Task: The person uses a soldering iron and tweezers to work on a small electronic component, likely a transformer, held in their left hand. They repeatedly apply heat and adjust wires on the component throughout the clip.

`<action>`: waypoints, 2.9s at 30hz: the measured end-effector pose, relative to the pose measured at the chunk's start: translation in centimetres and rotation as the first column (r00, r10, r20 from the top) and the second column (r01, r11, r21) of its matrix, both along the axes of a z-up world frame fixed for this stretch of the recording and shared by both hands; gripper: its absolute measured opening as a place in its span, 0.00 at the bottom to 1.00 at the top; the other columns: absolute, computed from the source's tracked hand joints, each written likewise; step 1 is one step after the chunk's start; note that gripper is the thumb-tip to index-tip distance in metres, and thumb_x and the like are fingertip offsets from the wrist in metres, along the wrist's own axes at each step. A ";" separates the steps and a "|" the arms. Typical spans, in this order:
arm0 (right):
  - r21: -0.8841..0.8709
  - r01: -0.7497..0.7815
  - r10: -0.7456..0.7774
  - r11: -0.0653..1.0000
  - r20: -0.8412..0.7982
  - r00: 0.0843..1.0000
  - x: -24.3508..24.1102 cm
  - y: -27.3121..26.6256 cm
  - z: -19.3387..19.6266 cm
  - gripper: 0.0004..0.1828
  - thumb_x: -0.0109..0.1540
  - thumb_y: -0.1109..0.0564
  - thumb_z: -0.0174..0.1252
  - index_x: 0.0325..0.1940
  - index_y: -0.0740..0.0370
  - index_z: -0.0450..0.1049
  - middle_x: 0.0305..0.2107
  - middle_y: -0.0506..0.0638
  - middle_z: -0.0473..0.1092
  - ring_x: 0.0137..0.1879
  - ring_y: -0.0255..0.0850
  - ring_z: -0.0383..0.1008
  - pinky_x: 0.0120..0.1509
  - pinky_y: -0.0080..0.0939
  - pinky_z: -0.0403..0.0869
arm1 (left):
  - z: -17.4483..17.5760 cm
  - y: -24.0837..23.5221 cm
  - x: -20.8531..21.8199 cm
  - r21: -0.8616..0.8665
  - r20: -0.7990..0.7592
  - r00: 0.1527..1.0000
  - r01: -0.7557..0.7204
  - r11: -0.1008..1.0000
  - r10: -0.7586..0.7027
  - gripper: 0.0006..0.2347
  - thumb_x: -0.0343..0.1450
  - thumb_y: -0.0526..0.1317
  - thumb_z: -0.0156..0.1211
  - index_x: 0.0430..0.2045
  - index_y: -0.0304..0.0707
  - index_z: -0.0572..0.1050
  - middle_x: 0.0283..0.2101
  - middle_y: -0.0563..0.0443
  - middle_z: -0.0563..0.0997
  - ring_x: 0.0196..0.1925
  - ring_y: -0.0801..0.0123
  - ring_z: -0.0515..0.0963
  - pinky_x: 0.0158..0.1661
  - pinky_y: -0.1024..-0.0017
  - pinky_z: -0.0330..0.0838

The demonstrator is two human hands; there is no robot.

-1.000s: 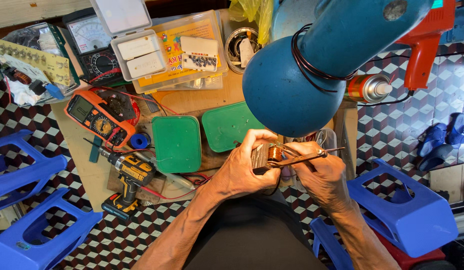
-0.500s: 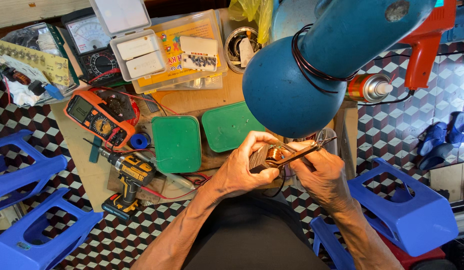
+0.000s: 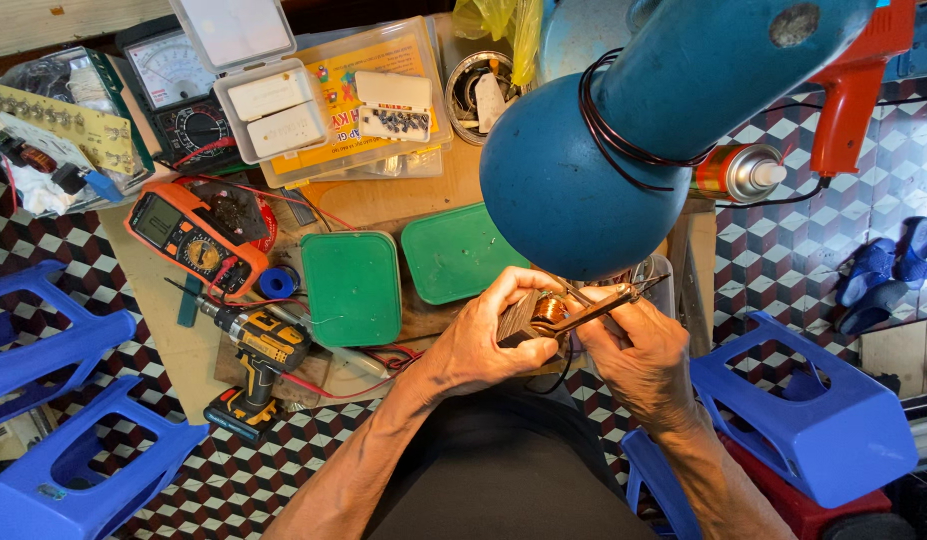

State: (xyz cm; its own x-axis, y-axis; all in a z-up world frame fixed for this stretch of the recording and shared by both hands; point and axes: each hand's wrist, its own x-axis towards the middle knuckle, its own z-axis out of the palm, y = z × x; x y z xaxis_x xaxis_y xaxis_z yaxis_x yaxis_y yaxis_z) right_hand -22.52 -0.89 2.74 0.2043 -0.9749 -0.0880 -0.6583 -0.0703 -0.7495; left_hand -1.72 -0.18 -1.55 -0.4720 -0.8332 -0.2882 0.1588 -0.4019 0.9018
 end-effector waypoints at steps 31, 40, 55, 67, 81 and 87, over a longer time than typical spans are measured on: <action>0.813 0.070 -0.597 0.579 0.364 0.715 0.8 -1.2 -1.7 0.12 0.64 0.56 0.60 0.42 0.69 0.79 0.23 0.43 0.69 0.21 0.26 0.57 0.23 0.27 0.55 | -0.1 -0.6 0.9 0.253 -0.141 0.990 0.059 0.966 -0.024 0.26 0.66 0.43 0.54 0.60 0.33 0.64 0.57 0.44 0.75 0.59 0.66 0.73 0.59 0.68 0.67; 0.846 0.071 -0.630 0.529 0.335 0.700 0.7 -1.7 -1.7 0.13 0.63 0.56 0.61 0.42 0.72 0.79 0.23 0.44 0.69 0.21 0.27 0.57 0.22 0.28 0.53 | -1.0 -0.4 0.7 0.343 -0.148 0.989 0.072 0.936 -0.022 0.27 0.65 0.45 0.55 0.59 0.34 0.65 0.51 0.45 0.75 0.53 0.67 0.73 0.55 0.69 0.68; 0.705 0.242 -0.331 0.667 -0.011 0.944 -1.1 0.7 2.5 0.20 0.64 0.50 0.55 0.56 0.60 0.78 0.26 0.43 0.74 0.30 0.29 0.68 0.33 0.31 0.69 | -1.2 0.3 1.5 0.485 -0.366 0.904 -0.018 0.874 0.222 0.23 0.67 0.45 0.53 0.55 0.35 0.67 0.50 0.41 0.76 0.54 0.63 0.75 0.56 0.67 0.69; 0.924 -0.004 -0.599 0.381 0.251 0.760 2.0 1.9 3.4 0.19 0.66 0.47 0.49 0.45 0.65 0.74 0.14 0.50 0.70 0.14 0.32 0.64 0.16 0.28 0.62 | -1.0 0.4 2.1 0.537 -0.201 0.906 -0.217 0.815 0.374 0.21 0.78 0.54 0.38 0.46 0.37 0.74 0.37 0.46 0.81 0.37 0.69 0.80 0.37 0.73 0.75; 0.179 0.034 -0.021 0.983 -0.075 0.997 5.7 0.0 5.5 0.11 0.63 0.55 0.59 0.46 0.63 0.79 0.32 0.52 0.78 0.34 0.40 0.80 0.40 0.39 0.75 | -3.0 0.5 3.4 0.609 -0.405 0.778 -0.162 0.776 0.481 0.14 0.76 0.48 0.49 0.48 0.38 0.71 0.45 0.47 0.79 0.48 0.69 0.79 0.51 0.69 0.75; 0.141 -0.007 0.041 0.990 -0.240 0.970 6.0 -1.2 6.9 0.10 0.62 0.54 0.60 0.44 0.59 0.80 0.33 0.52 0.78 0.35 0.47 0.80 0.38 0.44 0.76 | -2.5 -0.7 2.5 0.528 -0.514 0.753 -0.099 0.843 0.410 0.10 0.79 0.45 0.55 0.43 0.37 0.70 0.42 0.51 0.77 0.46 0.71 0.78 0.49 0.70 0.74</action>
